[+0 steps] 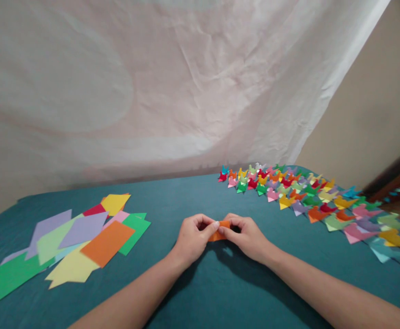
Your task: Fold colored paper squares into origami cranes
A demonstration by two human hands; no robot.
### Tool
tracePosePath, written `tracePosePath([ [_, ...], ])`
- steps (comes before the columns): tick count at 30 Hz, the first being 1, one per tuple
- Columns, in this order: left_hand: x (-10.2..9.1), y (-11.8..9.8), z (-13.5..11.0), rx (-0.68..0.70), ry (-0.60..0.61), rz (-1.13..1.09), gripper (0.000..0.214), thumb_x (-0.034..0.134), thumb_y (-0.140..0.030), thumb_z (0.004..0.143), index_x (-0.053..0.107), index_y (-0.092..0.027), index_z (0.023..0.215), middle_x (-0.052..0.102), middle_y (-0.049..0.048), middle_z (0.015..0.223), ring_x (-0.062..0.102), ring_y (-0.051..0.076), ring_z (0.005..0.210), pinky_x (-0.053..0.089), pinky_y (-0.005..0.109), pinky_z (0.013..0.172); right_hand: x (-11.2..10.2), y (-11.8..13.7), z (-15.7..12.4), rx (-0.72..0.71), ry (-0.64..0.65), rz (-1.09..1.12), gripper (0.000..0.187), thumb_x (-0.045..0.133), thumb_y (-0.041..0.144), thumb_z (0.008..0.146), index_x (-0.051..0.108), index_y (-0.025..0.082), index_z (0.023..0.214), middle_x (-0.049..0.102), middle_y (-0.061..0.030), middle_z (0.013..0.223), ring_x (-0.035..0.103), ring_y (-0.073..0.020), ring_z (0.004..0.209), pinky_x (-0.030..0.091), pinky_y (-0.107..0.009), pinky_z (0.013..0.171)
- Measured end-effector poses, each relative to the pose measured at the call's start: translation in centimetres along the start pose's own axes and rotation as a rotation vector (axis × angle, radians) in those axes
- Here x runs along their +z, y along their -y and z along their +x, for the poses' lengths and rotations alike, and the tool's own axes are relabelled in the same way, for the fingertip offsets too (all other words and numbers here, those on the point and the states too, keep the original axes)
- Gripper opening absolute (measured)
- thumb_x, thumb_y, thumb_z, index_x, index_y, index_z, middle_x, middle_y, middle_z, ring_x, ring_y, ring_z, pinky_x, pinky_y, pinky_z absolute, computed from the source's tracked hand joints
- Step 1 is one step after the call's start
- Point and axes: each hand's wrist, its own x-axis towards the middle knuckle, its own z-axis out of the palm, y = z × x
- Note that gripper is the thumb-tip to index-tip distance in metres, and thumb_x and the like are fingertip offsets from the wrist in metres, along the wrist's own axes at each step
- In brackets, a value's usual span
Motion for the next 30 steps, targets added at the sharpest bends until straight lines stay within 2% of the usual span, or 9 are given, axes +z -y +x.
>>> tracePosePath([
  [8,-0.3,-0.4,0.1,-0.066,-0.006,-0.08,0.023,0.068,-0.034,0.066,0.063,-0.011,0.068,0.062,0.0014,0.062,0.052,0.011,0.056,0.039,0.021,0.055,-0.2,-0.2,0.0,0.021,0.025,-0.03,0.024,0.053,0.032,0.085,0.062,0.015,0.071,0.053,0.0007,0.07,0.047,-0.0115,0.064,0.036,-0.023,0.059],
  [19,-1.0,-0.5,0.5,-0.14,-0.047,-0.192,0.029,0.074,-0.038,0.061,0.063,-0.012,0.068,0.064,0.0025,0.063,0.055,0.012,0.056,0.041,0.021,0.053,-0.5,0.0,0.0,0.004,0.002,-0.018,0.026,0.052,0.035,0.085,0.06,0.016,0.067,0.055,0.0,0.069,0.05,-0.0126,0.066,0.039,-0.025,0.063],
  [25,-3.3,-0.6,1.7,-0.139,-0.136,-0.255,0.033,0.075,-0.039,0.061,0.064,-0.011,0.072,0.066,0.0044,0.066,0.057,0.012,0.056,0.043,0.022,0.053,-0.8,-0.6,-0.2,0.01,-0.017,-0.024,0.025,0.052,0.035,0.085,0.06,0.016,0.07,0.056,-0.0007,0.072,0.051,-0.0132,0.068,0.04,-0.025,0.065],
  [30,-4.3,-0.6,2.2,-0.195,-0.124,-0.355,0.035,0.077,-0.039,0.057,0.064,-0.011,0.071,0.065,0.0042,0.063,0.058,0.014,0.054,0.045,0.025,0.052,-0.8,-0.8,-0.2,0.018,-0.026,0.001,0.027,0.051,0.037,0.086,0.062,0.016,0.075,0.058,-0.0014,0.075,0.052,-0.0138,0.071,0.041,-0.025,0.067],
])
